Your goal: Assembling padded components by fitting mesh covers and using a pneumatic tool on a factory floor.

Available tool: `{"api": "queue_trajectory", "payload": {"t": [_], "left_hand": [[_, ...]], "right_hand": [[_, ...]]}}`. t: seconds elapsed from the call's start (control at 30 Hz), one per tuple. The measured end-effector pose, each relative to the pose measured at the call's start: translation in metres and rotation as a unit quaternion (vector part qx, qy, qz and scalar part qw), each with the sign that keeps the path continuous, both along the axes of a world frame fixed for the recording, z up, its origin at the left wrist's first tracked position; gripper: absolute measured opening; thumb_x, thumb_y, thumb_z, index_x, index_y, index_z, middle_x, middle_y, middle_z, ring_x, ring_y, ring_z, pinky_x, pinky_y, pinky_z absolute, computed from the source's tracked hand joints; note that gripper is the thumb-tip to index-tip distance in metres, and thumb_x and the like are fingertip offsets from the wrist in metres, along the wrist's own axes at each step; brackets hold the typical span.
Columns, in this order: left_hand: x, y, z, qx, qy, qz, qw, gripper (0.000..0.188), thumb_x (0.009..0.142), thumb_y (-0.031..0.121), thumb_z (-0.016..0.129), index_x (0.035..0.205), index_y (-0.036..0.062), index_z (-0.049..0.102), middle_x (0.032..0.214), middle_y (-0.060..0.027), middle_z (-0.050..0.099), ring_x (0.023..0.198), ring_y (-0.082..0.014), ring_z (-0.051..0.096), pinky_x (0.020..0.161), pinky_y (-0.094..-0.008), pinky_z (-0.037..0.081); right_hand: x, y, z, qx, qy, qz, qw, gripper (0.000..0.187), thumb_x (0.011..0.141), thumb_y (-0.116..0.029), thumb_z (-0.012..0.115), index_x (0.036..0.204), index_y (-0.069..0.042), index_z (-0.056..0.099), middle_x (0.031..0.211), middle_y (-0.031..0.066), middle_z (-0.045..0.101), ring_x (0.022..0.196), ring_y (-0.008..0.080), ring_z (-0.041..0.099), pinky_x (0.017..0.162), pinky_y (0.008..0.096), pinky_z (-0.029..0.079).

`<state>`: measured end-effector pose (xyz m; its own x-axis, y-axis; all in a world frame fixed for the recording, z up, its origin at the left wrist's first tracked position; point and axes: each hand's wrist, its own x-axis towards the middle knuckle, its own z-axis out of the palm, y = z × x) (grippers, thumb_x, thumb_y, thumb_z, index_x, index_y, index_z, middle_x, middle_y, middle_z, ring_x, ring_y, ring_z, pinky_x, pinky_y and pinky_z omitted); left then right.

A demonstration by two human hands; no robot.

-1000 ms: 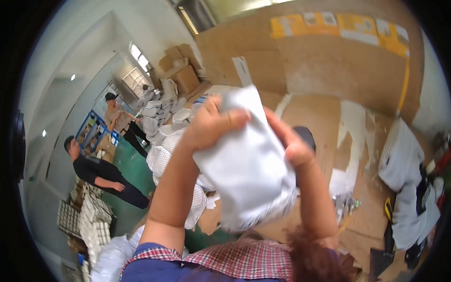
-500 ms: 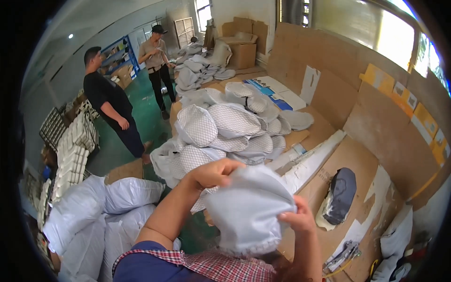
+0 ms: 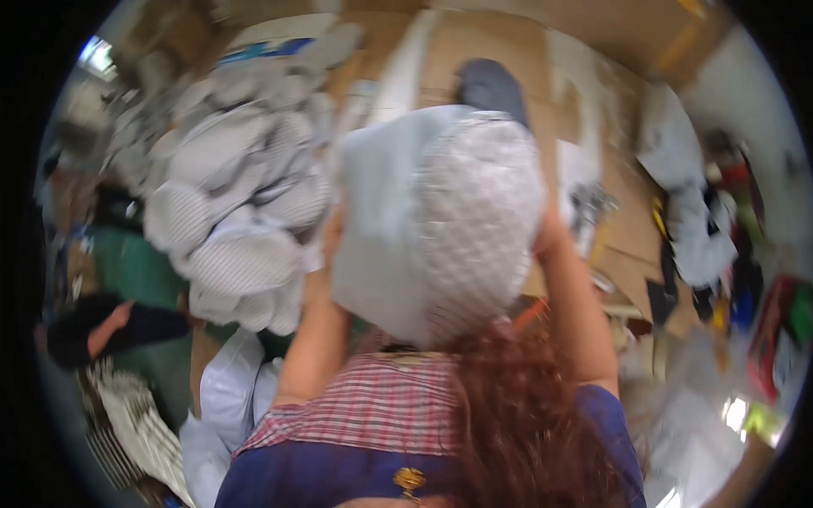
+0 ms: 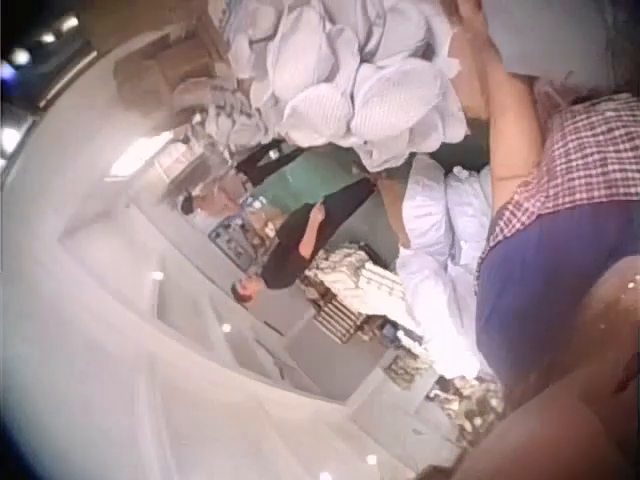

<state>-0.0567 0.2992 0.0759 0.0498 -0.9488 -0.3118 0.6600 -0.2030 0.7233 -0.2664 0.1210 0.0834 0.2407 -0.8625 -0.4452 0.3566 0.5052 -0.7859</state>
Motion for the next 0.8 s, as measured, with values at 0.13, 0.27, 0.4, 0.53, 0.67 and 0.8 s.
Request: {"api": "queue_trajectory", "payload": {"t": [0.13, 0.27, 0.4, 0.53, 0.67, 0.8], "left_hand": [[-0.043, -0.090, -0.036, -0.036, -0.017, 0.054, 0.998, 0.052, 0.089, 0.040, 0.042, 0.120, -0.0014, 0.045, 0.113, -0.0131, 0.053, 0.100, -0.0241, 0.053, 0.090, -0.0327, 0.041], [-0.021, -0.197, -0.005, -0.097, 0.251, 0.012, 0.963, 0.073, 0.082, 0.056, 0.043, 0.123, -0.0044, 0.040, 0.117, -0.0151, 0.051, 0.103, -0.0251, 0.051, 0.091, -0.0356, 0.040], [0.003, -0.303, -0.009, -0.247, 0.332, -0.102, 0.905, 0.079, 0.080, 0.061, 0.040, 0.127, -0.0025, 0.036, 0.123, -0.0158, 0.046, 0.113, -0.0291, 0.044, 0.096, -0.0388, 0.033], [-0.002, -0.352, -0.062, -0.161, 0.253, 0.008, 0.954, 0.075, 0.081, 0.057, 0.041, 0.124, -0.0043, 0.037, 0.124, -0.0177, 0.045, 0.113, -0.0295, 0.044, 0.096, -0.0392, 0.034], [-0.053, -0.318, -0.120, 0.050, 0.266, 0.094, 0.958, 0.058, 0.085, 0.040, 0.041, 0.123, -0.0038, 0.037, 0.121, -0.0162, 0.047, 0.112, -0.0313, 0.045, 0.096, -0.0421, 0.035], [-0.049, -0.274, -0.119, 0.052, 0.331, 0.038, 0.942, 0.044, 0.085, 0.023, 0.045, 0.120, -0.0028, 0.041, 0.116, -0.0147, 0.051, 0.109, -0.0285, 0.048, 0.095, -0.0424, 0.036]], "right_hand": [[-0.059, 0.005, -0.012, 0.003, -0.064, -0.011, 0.998, 0.041, 0.079, -0.016, 0.056, 0.115, 0.003, 0.048, 0.105, 0.0128, 0.058, 0.091, 0.0227, 0.058, 0.082, 0.0338, 0.048], [-0.041, -0.093, -0.008, -0.047, -0.066, -0.009, 0.997, 0.045, 0.082, -0.023, 0.053, 0.119, 0.002, 0.044, 0.112, 0.0153, 0.054, 0.097, 0.0230, 0.056, 0.082, 0.0362, 0.048], [-0.039, -0.251, 0.007, -0.026, -0.164, 0.103, 0.981, 0.036, 0.081, -0.024, 0.053, 0.107, 0.001, 0.055, 0.097, 0.0160, 0.061, 0.090, 0.0210, 0.060, 0.076, 0.0326, 0.050], [-0.003, -0.331, -0.043, 0.003, 0.046, 0.125, 0.991, 0.030, 0.081, -0.016, 0.051, 0.101, 0.006, 0.057, 0.091, 0.0176, 0.063, 0.077, 0.0222, 0.063, 0.065, 0.0332, 0.053], [-0.044, -0.342, -0.184, 0.100, -0.054, 0.096, 0.989, 0.027, 0.082, -0.011, 0.048, 0.102, 0.006, 0.056, 0.093, 0.0176, 0.062, 0.081, 0.0223, 0.063, 0.069, 0.0345, 0.053], [-0.058, -0.277, -0.145, 0.113, -0.201, 0.015, 0.973, 0.036, 0.082, -0.016, 0.048, 0.112, 0.005, 0.050, 0.107, 0.0180, 0.057, 0.095, 0.0242, 0.058, 0.082, 0.0366, 0.048]]}}
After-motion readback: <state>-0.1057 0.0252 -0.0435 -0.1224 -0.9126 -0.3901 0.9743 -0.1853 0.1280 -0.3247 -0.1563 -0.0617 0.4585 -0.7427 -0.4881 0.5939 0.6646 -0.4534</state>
